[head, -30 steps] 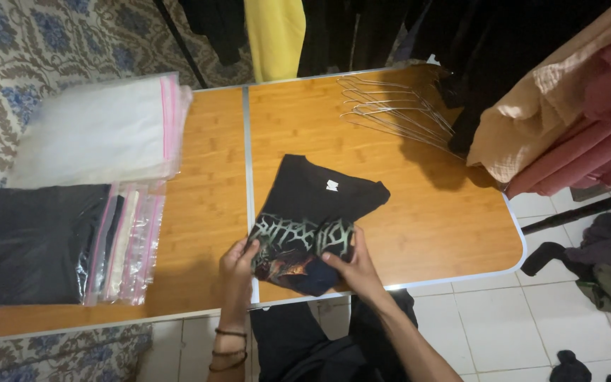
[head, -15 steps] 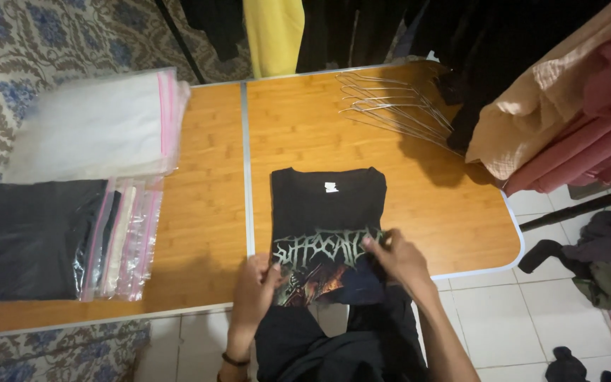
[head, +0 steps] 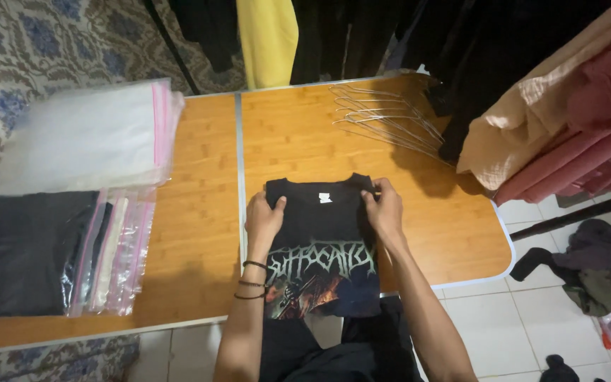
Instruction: Folding a black t-shirt and placing it into a plastic zipper bag.
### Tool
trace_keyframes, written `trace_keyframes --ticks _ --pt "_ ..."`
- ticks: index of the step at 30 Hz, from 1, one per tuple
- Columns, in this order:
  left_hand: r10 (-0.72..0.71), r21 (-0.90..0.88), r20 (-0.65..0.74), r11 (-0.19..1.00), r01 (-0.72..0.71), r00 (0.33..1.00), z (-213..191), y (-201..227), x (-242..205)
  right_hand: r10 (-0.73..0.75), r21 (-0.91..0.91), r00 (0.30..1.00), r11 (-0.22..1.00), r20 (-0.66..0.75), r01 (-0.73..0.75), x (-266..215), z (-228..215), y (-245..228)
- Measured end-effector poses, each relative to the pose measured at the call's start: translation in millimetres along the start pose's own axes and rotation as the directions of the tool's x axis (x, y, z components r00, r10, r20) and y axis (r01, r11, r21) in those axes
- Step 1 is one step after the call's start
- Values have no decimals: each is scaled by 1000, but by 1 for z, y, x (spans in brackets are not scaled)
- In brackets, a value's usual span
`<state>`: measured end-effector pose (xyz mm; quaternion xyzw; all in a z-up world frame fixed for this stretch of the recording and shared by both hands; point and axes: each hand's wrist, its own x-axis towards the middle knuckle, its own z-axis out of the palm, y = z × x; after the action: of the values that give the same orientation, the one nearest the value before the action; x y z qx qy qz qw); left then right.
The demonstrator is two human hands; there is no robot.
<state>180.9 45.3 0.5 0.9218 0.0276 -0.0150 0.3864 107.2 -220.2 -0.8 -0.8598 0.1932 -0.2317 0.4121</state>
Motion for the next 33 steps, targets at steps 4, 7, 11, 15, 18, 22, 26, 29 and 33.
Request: trace_keyframes --ticks 4,7,11,15,18,22,26,29,33 --pt "86 -66 -134 993 -96 987 9 -9 0 57 190 998 980 -2 -55 -1 1 -20" --pt "129 -131 -169 980 -152 977 4 -4 -6 4 407 1000 914 -23 6 6 19 2" --pt "81 -363 -216 918 -157 973 10 -8 -2 -40 502 997 862 -72 71 22 42 28" --pt "136 -259 -265 943 -207 954 14 -10 0 60 238 998 970 -37 -50 28 52 41" --pt "75 -135 -245 985 -110 967 5 6 -6 23 218 997 976 -70 -7 25 49 33" --pt "180 -48 -327 977 -206 928 2 14 -9 -50 214 990 974 -130 77 14 42 13" --pt "205 24 -316 978 -208 926 3 16 -11 -84 89 993 992 -78 90 7 33 -9" --pt "232 51 -339 972 -229 912 10 13 -7 -142 14 988 990 -57 143 12 34 -12" --pt "246 64 -330 969 -239 911 11 7 -4 -190 55 979 979 -78 195 21 38 -10"
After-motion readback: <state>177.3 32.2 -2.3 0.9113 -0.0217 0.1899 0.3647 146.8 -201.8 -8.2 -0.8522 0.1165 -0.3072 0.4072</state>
